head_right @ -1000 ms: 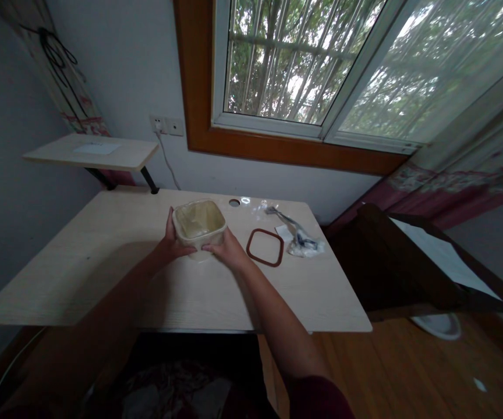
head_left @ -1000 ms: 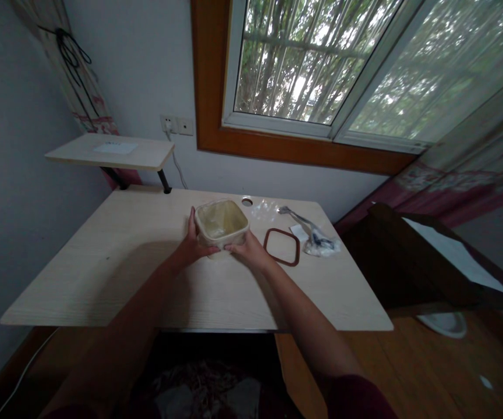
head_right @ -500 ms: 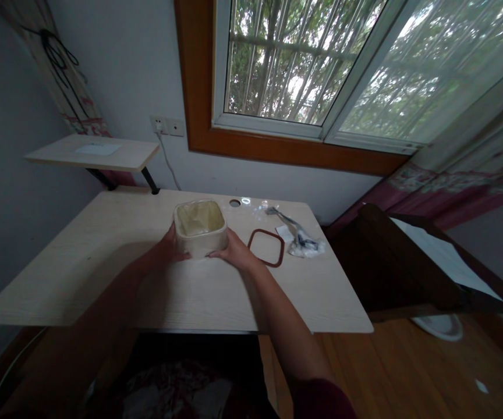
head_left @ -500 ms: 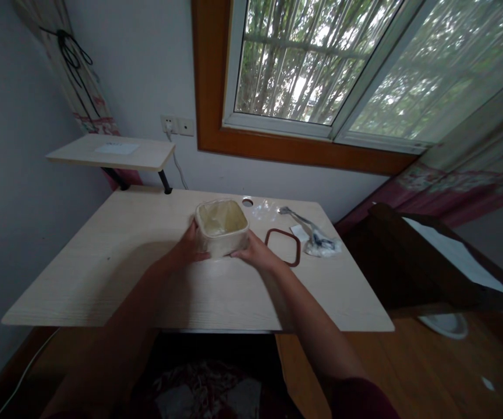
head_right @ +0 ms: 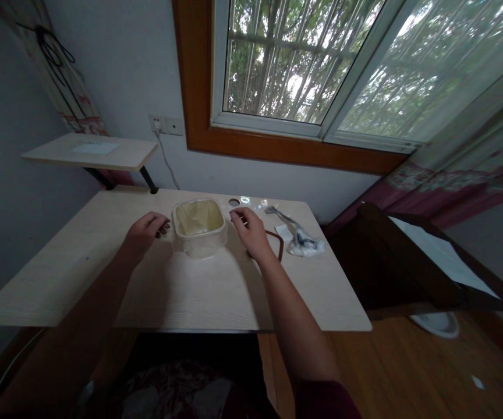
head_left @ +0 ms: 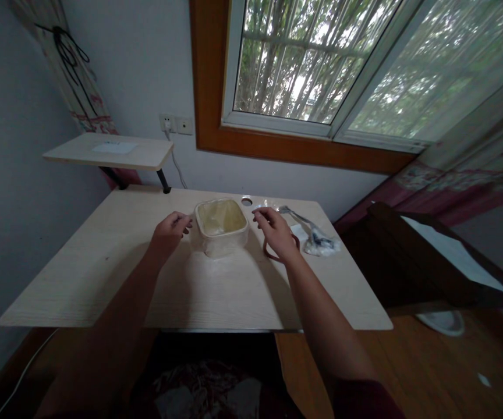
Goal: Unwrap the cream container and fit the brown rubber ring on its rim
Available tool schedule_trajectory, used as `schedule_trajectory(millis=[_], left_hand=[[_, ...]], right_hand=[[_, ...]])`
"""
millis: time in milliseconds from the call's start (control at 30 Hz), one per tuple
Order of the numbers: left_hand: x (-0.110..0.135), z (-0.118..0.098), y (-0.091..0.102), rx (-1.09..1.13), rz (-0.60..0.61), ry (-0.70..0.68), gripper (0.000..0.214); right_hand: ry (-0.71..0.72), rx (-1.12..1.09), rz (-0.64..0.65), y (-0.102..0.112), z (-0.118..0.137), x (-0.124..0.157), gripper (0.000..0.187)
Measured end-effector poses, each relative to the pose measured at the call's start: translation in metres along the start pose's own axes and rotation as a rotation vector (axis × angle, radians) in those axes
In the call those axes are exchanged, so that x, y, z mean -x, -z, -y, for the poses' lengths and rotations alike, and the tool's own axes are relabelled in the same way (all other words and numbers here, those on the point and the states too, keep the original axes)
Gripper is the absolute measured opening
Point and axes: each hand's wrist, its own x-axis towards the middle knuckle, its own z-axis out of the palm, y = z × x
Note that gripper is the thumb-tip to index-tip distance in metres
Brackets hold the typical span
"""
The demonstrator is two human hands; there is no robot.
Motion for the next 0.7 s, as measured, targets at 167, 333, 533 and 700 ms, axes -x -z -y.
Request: schedule_trajectory(millis=[167,333,533,700], left_hand=[[0.007,-0.016,-0.012,-0.055,0.133,0.049,0.043],[0.008,-0.016,-0.015,0.021,0.158,0.070,0.040],[0.006,-0.016,-0.013,0.163,0.214,0.139,0.037],[0.010,-0.018,-0.011,0.198,0.254,0.116,0.034]], right_hand=[[-0.132,-0.070,-0.018,-0.026,0.002,-0.003,0.031],[-0.238,-0.205,0.001,-0.035,-0.003,-0.001,0.028],[-0.305,-0.336,0.053,-0.035,-0.001,0.004,0.029],[-0.364,-0.420,0.045,-0.035,0.000,0.005,0.031]])
